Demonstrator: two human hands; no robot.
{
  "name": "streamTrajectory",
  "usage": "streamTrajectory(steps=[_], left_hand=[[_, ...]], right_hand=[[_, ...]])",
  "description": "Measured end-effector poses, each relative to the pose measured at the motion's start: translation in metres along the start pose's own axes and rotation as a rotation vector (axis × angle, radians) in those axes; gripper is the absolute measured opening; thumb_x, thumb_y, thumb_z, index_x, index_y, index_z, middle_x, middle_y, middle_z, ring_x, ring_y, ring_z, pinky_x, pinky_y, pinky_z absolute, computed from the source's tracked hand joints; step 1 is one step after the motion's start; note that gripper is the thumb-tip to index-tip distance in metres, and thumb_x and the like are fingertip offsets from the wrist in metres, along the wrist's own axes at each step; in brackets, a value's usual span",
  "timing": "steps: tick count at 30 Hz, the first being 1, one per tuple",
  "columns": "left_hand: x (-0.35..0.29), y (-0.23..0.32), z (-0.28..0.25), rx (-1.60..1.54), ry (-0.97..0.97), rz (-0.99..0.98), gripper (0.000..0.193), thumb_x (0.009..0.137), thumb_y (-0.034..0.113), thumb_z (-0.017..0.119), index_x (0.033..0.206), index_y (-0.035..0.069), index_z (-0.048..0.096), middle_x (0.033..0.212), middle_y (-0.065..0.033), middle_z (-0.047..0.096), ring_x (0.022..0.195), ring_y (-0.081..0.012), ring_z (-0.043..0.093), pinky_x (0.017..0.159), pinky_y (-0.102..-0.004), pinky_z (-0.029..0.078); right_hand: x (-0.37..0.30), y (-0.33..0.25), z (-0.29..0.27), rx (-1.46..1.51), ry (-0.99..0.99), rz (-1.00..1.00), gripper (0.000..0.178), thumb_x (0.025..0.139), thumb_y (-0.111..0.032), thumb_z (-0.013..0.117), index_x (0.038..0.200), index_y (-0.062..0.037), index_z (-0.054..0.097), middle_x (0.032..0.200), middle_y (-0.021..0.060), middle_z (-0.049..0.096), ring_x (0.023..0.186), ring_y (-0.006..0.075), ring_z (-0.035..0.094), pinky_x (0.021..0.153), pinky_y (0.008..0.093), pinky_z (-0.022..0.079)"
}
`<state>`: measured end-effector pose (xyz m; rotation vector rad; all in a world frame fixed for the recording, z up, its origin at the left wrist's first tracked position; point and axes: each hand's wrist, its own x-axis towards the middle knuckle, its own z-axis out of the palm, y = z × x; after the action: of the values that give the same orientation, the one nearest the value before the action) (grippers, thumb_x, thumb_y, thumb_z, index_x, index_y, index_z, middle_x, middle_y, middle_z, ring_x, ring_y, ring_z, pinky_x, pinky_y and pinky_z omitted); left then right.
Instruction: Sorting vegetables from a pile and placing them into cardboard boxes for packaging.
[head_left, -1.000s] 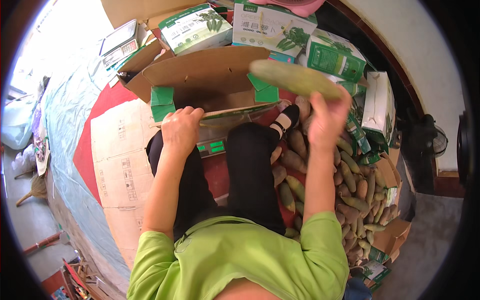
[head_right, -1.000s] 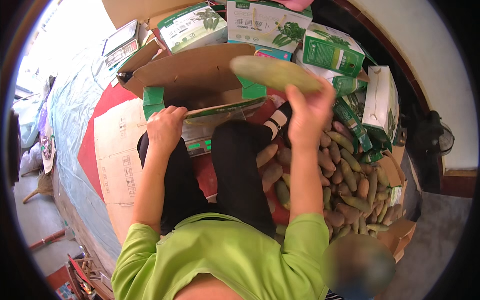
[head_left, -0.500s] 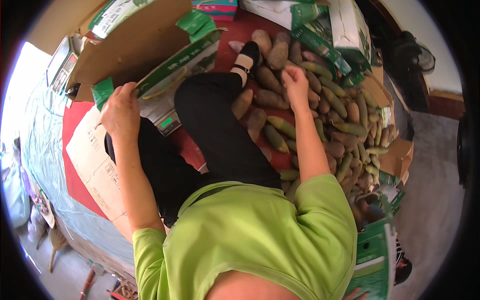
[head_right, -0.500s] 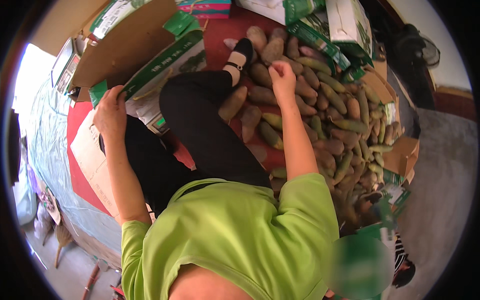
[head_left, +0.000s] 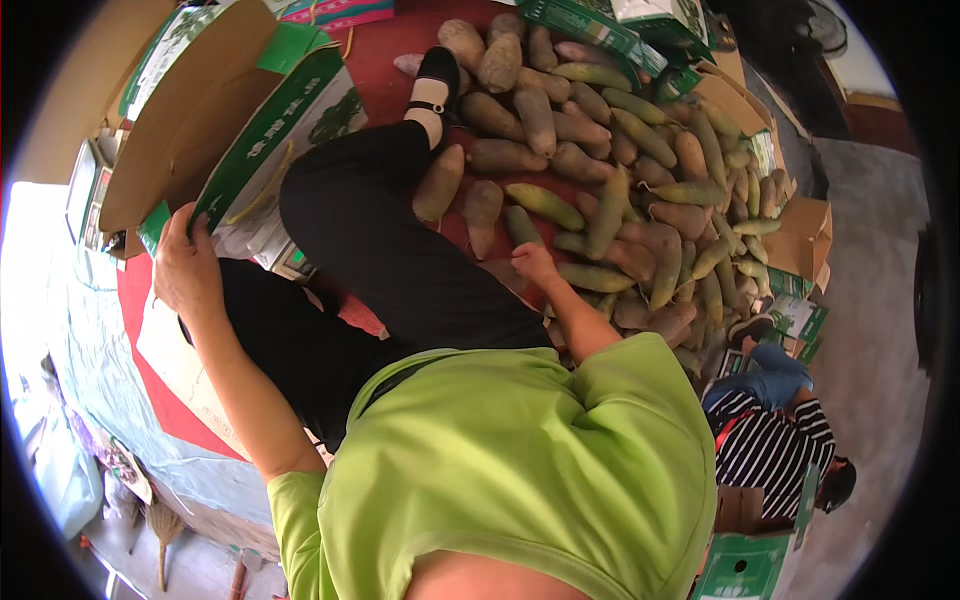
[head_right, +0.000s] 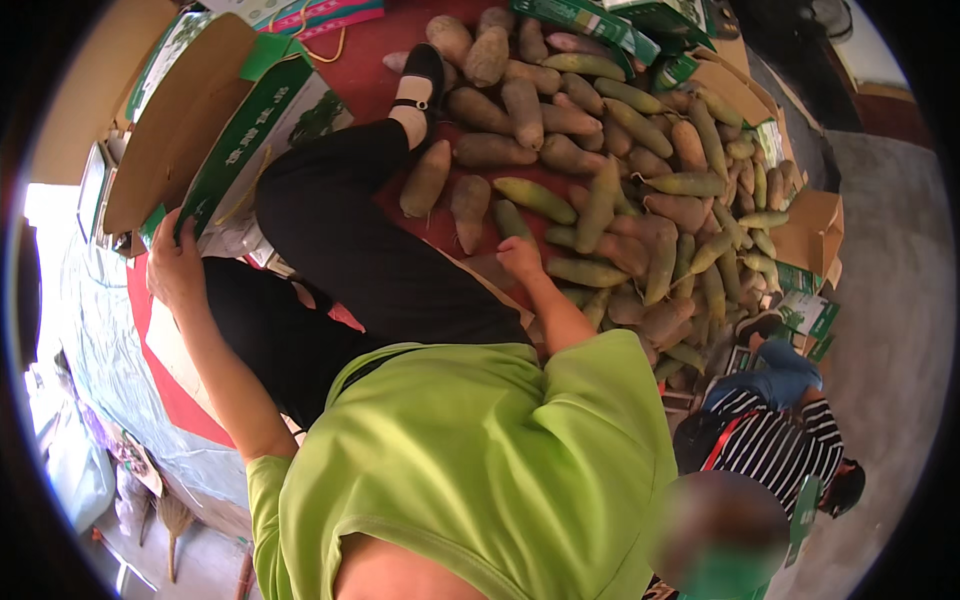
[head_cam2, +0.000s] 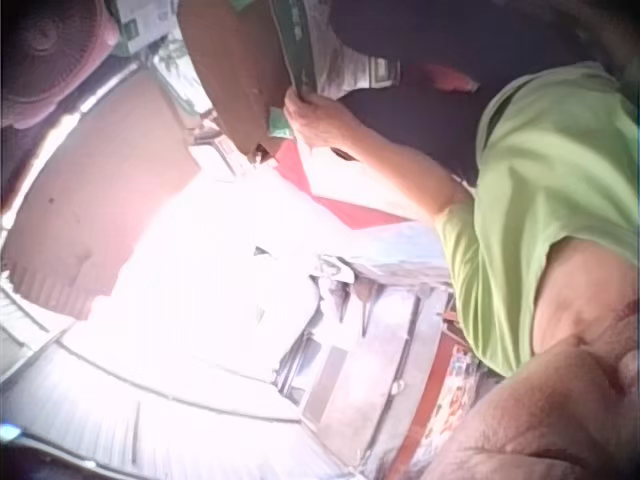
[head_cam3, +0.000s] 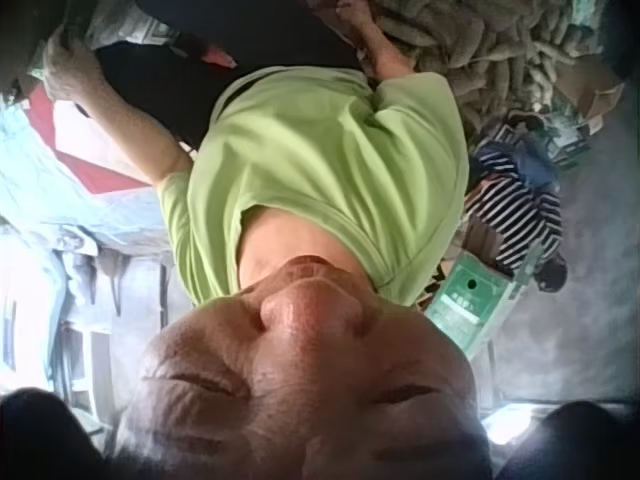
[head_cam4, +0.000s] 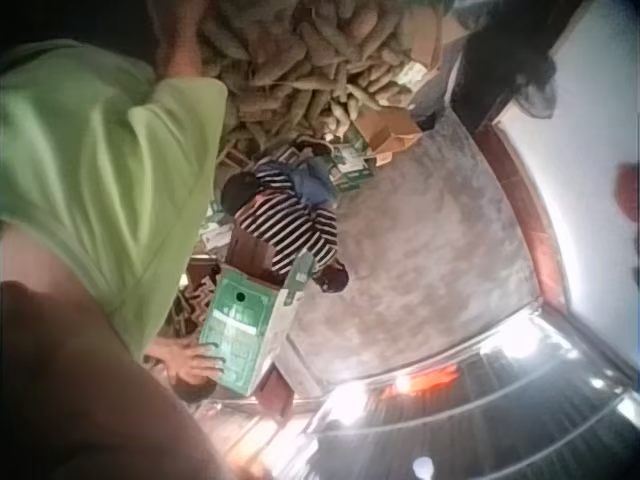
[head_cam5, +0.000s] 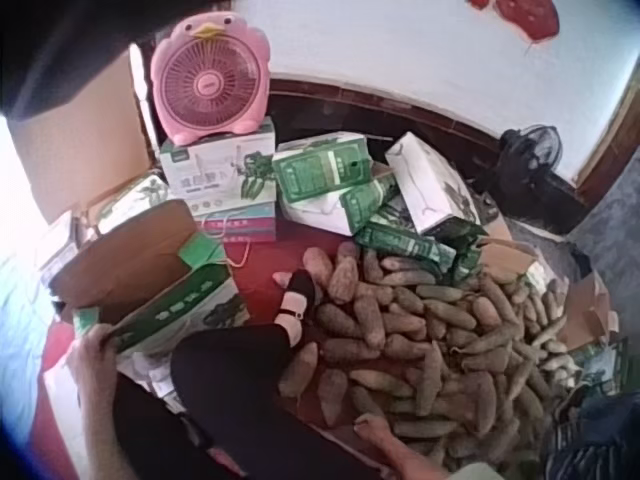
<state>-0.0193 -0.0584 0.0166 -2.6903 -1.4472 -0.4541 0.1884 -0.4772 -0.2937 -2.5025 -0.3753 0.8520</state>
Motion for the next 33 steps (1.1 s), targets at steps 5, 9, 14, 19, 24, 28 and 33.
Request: streamTrajectory(steps=[5, 9, 14, 19, 24, 28, 33], left_hand=[[0.004, -0.003, 0.004, 0.030, 0.007, -0.006, 0.019, 0.087, 0.029, 0.057, 0.101, 0.020, 0.064, 0.093, -0.0035, 0.067, 0.082, -0.0261, 0.064, 0.065, -0.0366, 0.048], [0.004, -0.006, 0.006, 0.035, 0.009, 0.010, 0.021, 0.087, 0.031, 0.057, 0.103, 0.020, 0.064, 0.092, -0.0060, 0.067, 0.082, -0.0275, 0.064, 0.065, -0.0376, 0.048], [0.003, -0.007, 0.006, 0.017, 0.012, -0.005, 0.018, 0.086, 0.029, 0.058, 0.101, 0.020, 0.064, 0.092, -0.0034, 0.067, 0.082, -0.0264, 0.064, 0.065, -0.0370, 0.048], [0.004, 0.000, 0.004, 0.031, 0.019, -0.014, 0.016, 0.085, 0.026, 0.059, 0.099, 0.021, 0.064, 0.093, -0.0006, 0.066, 0.082, -0.0254, 0.064, 0.065, -0.0359, 0.049], [0.003, -0.001, 0.004, 0.034, 0.024, -0.036, 0.015, 0.085, 0.025, 0.059, 0.098, 0.020, 0.064, 0.093, -0.0005, 0.066, 0.083, -0.0252, 0.063, 0.065, -0.0359, 0.049], [0.003, 0.003, 0.000, -0.005, 0.010, -0.061, 0.015, 0.084, 0.024, 0.060, 0.098, 0.019, 0.064, 0.094, -0.0012, 0.066, 0.084, -0.0259, 0.063, 0.065, -0.0366, 0.049], [0.003, 0.006, -0.001, -0.039, 0.062, -0.014, 0.013, 0.083, 0.020, 0.060, 0.094, 0.018, 0.065, 0.090, -0.0021, 0.065, 0.083, -0.0270, 0.062, 0.068, -0.0372, 0.049]], right_hand=[[0.000, -0.009, 0.005, 0.192, -0.095, 0.072, 0.016, 0.074, -0.012, 0.066, 0.089, -0.0072, 0.066, 0.074, 0.0089, 0.066, 0.070, 0.0158, 0.065, 0.066, 0.0316, 0.051], [0.018, 0.000, -0.012, 0.185, -0.044, 0.035, 0.015, 0.075, -0.013, 0.064, 0.089, -0.0063, 0.065, 0.074, 0.0094, 0.066, 0.067, 0.0179, 0.064, 0.064, 0.0317, 0.051], [0.036, 0.006, -0.050, 0.205, 0.332, 0.077, 0.014, 0.074, -0.014, 0.066, 0.086, -0.0069, 0.065, 0.081, 0.0124, 0.067, 0.079, 0.0289, 0.065, 0.074, 0.0377, 0.050], [0.051, -0.003, -0.079, 0.065, 0.332, 0.126, 0.028, 0.072, -0.015, 0.068, 0.098, -0.0089, 0.062, 0.091, 0.0127, 0.064, 0.089, 0.0295, 0.061, 0.080, 0.0382, 0.049], [0.050, -0.052, -0.080, -0.215, 0.259, 0.058, 0.049, 0.070, -0.018, 0.072, 0.114, -0.0112, 0.055, 0.112, 0.0135, 0.057, 0.108, 0.0299, 0.053, 0.089, 0.0407, 0.045], [0.055, -0.081, -0.068, -0.374, 0.096, -0.048, 0.062, 0.067, -0.020, 0.075, 0.123, -0.0166, 0.047, 0.122, 0.0096, 0.051, 0.117, 0.0297, 0.046, 0.093, 0.0448, 0.043], [0.058, -0.092, -0.051, -0.537, 0.088, -0.032, 0.068, 0.066, -0.019, 0.077, 0.125, -0.0187, 0.044, 0.123, 0.0071, 0.048, 0.118, 0.0286, 0.045, 0.092, 0.0479, 0.043]])
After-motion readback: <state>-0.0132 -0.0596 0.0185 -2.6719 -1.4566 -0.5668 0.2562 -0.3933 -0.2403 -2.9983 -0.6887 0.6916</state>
